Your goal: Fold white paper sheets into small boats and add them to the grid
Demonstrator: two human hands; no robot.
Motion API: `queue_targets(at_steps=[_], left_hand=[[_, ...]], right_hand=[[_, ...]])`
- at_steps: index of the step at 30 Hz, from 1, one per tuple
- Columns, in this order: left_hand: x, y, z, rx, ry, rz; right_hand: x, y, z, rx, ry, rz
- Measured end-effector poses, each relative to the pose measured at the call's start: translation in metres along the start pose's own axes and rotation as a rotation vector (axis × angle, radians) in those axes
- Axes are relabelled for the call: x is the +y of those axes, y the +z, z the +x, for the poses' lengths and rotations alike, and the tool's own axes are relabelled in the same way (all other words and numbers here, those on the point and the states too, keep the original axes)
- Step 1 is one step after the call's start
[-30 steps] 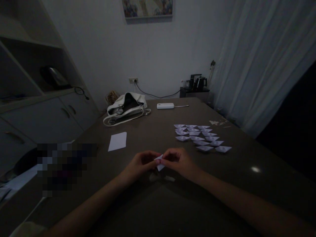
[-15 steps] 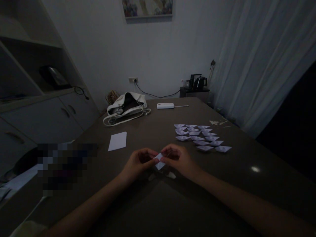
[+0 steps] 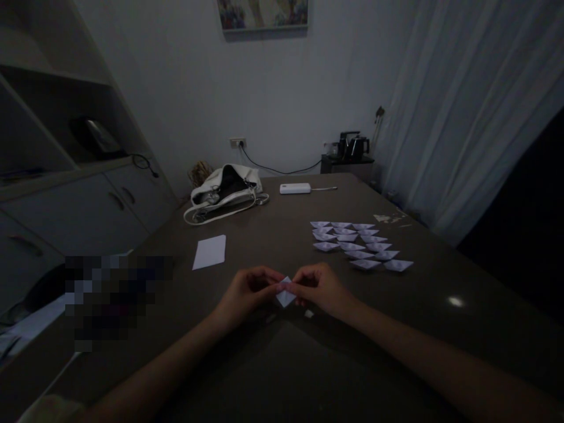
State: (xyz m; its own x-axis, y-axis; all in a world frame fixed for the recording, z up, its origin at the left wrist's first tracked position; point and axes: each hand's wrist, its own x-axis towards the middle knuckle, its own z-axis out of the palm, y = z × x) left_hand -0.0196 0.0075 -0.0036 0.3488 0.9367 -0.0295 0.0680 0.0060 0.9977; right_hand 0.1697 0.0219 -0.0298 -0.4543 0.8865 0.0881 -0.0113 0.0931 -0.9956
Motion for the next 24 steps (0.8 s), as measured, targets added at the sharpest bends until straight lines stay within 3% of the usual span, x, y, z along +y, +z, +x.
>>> queue_targets(at_steps=[10, 16, 24], left_hand=[[-0.0001, -0.0012, 0.0015, -0.04, 0.0, 0.185], [0.0027, -0.0008, -0.0006, 0.023, 0.013, 0.168], [0.0015, -0.0001, 0.0, -0.025, 0.049, 0.267]], right_hand=[[-0.0048, 0.0023, -0.0037, -0.015, -0.008, -0.143], [-0.0024, 0.0016, -0.0047, -0.138, 0.043, -0.202], [-0.0057, 0.0003, -0.0041, -0.118, 0.026, -0.24]])
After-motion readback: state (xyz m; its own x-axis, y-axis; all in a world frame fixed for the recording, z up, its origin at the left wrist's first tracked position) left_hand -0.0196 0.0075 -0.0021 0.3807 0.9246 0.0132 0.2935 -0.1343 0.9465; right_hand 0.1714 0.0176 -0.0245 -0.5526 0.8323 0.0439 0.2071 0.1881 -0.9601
